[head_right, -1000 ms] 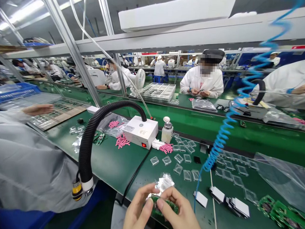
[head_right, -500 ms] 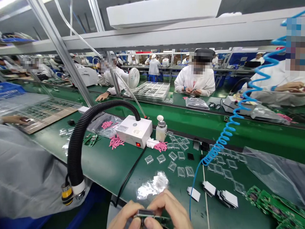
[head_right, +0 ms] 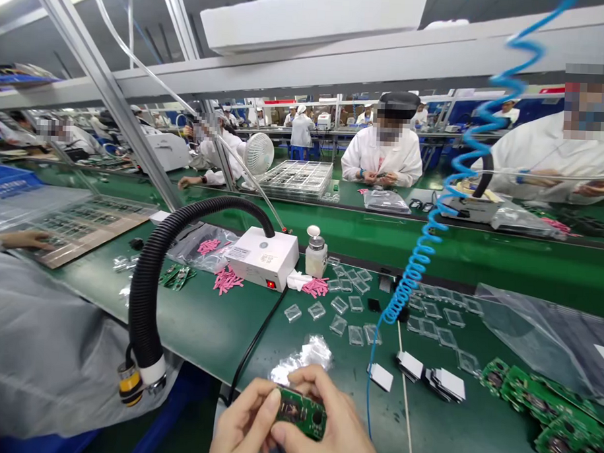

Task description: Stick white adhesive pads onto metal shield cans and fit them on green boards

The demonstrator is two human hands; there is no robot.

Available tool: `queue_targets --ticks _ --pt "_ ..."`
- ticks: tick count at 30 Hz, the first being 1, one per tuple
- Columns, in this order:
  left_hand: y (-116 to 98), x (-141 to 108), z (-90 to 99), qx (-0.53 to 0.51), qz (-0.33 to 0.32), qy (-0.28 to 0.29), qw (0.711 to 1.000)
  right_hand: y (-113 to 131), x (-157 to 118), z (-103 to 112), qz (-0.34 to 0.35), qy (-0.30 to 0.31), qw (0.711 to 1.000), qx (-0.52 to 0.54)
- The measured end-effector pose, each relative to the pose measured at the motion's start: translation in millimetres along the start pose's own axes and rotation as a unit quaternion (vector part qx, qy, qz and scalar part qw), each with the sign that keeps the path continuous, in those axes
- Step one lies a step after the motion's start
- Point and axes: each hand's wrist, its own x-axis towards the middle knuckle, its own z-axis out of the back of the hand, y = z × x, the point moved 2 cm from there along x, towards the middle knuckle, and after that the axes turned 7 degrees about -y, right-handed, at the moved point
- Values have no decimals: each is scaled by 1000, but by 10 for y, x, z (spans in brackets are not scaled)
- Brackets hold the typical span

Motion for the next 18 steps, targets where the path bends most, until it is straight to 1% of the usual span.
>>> queue_targets --ticks 2,4,6,10,14,16,18 --pt "-44 21 6 -12 15 24 1000 5 20 -9 -16 -1 1000 -4" --pt "-73 26 5 -25 31 44 998 13 35 -12 -11 -2 1000 11" --pt "-79 21 2 -27 38 51 998 18 43 -10 1 2 1000 28" --pt "-33 -2 -12 -7 26 39 999 35 46 6 1 17 998 53" --pt "33 -13 -42 -4 12 21 1000 81 57 28 6 3 999 36" --pt "60 -3 -56 -13 13 16 1000 95 71 38 4 0 1000 29" --pt "78 11 -64 -29 25 17 999 96 83 51 1 14 1000 28"
